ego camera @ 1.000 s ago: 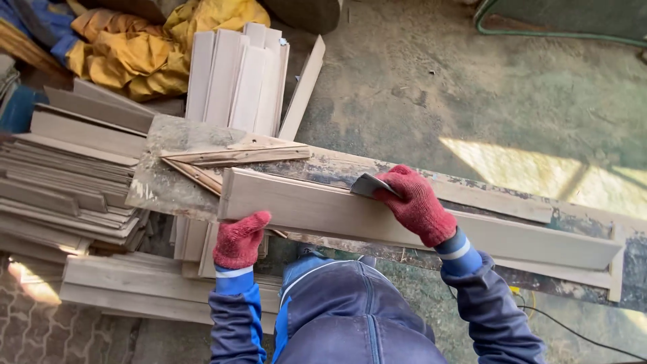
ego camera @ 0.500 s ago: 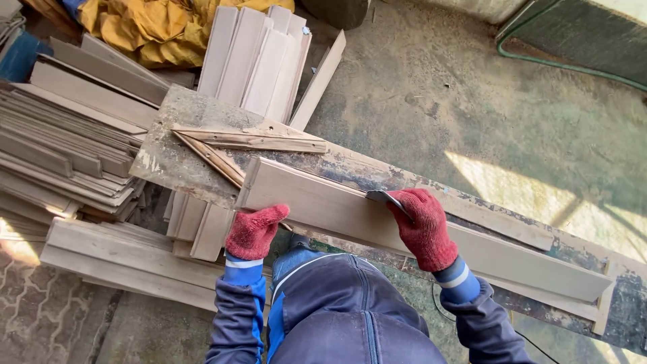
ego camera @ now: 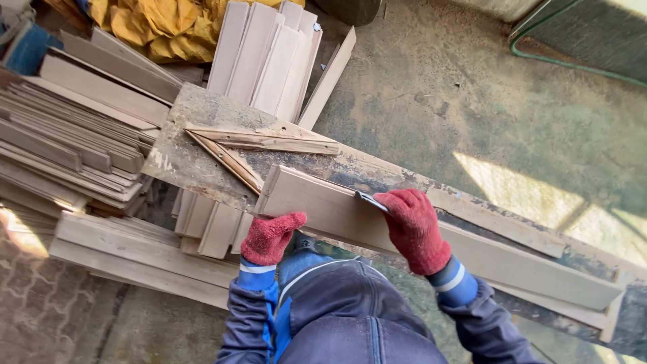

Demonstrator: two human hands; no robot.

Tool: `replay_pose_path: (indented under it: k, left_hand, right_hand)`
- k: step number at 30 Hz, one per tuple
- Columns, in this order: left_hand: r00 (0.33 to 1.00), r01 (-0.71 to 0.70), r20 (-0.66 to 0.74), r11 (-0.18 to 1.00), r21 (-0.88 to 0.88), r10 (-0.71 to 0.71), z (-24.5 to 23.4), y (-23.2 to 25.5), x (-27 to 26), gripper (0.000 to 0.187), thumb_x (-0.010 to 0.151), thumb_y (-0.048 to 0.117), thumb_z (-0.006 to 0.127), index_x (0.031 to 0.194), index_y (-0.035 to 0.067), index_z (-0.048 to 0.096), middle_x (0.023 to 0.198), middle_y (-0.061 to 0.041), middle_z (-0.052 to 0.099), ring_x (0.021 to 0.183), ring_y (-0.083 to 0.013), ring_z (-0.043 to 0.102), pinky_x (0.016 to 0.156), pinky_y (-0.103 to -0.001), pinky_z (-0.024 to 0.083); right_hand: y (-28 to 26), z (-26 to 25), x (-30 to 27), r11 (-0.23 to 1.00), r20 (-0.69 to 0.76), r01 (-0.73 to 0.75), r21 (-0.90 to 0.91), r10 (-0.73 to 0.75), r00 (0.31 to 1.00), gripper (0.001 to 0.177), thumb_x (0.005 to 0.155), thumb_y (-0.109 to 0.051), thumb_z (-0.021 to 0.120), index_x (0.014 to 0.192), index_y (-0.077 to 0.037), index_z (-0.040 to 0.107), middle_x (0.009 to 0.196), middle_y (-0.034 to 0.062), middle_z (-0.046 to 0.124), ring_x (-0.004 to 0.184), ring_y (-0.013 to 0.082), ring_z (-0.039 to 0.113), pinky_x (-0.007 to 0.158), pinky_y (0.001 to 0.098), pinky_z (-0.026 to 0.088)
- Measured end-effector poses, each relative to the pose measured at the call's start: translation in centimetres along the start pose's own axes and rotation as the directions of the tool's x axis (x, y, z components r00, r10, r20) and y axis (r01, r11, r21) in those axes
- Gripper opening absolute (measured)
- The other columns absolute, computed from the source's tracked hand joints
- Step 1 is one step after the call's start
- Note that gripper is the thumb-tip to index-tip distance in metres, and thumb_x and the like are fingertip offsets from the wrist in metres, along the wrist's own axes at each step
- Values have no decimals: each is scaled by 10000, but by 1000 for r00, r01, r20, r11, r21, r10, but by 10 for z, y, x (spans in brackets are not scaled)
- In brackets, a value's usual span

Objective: Sanding a piece of wood molding by hand with a piece of sandpaper.

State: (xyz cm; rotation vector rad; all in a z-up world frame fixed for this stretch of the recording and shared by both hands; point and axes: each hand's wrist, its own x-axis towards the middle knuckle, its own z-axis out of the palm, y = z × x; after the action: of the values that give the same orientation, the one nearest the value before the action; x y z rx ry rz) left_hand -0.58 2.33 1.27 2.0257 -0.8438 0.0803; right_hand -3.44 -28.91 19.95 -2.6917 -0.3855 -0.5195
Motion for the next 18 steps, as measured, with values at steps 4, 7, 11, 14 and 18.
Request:
replay_pose_path:
  k: [4,7,11,14,18]
  left_hand:
    - [1000,-8,-16,1000,1,8,-1,5,8,498,798,27,697,1224,263,797,1025,-124,796,988,-398,733,911,-481,590]
    - [1000,21,-15,998,54,-20,-6,11,13,473,802,73,710,1212,290,802,1015,-115,800,972,-382,746,920,-461,602]
    - [995,84,52,995,60,-88,-14,16,8,444,820,103,681,1197,306,799,949,-62,806,910,-348,760,894,-461,613]
    - [1000,9,-17,994,106,-7,14,-16,-15,464,807,105,716,1203,331,805,1016,-74,801,1033,-337,734,1015,-446,548]
    - [995,76,-69,997,-7,-76,0,26,6,433,827,59,664,1147,298,831,991,-80,809,1016,-350,733,978,-447,576]
  right_hand:
    - [-16,24,25,997,-66,1,72,3,998,179,975,-136,627,1090,-226,730,949,58,697,864,305,678,776,432,548]
    - [-39,51,57,997,-103,37,71,-30,994,179,973,-141,627,1101,-235,710,951,50,686,890,290,679,794,431,550]
    - [-37,54,50,997,-59,54,54,-50,997,214,939,-110,651,1086,-249,723,968,27,701,900,269,681,815,413,547]
    - [-4,8,9,998,10,23,65,-24,1000,230,938,-71,593,1066,-214,719,966,63,703,871,316,685,790,443,551]
    - [3,-3,-5,1000,13,3,-2,-3,1000,190,956,-122,589,1039,-228,723,958,42,690,847,296,671,760,422,540]
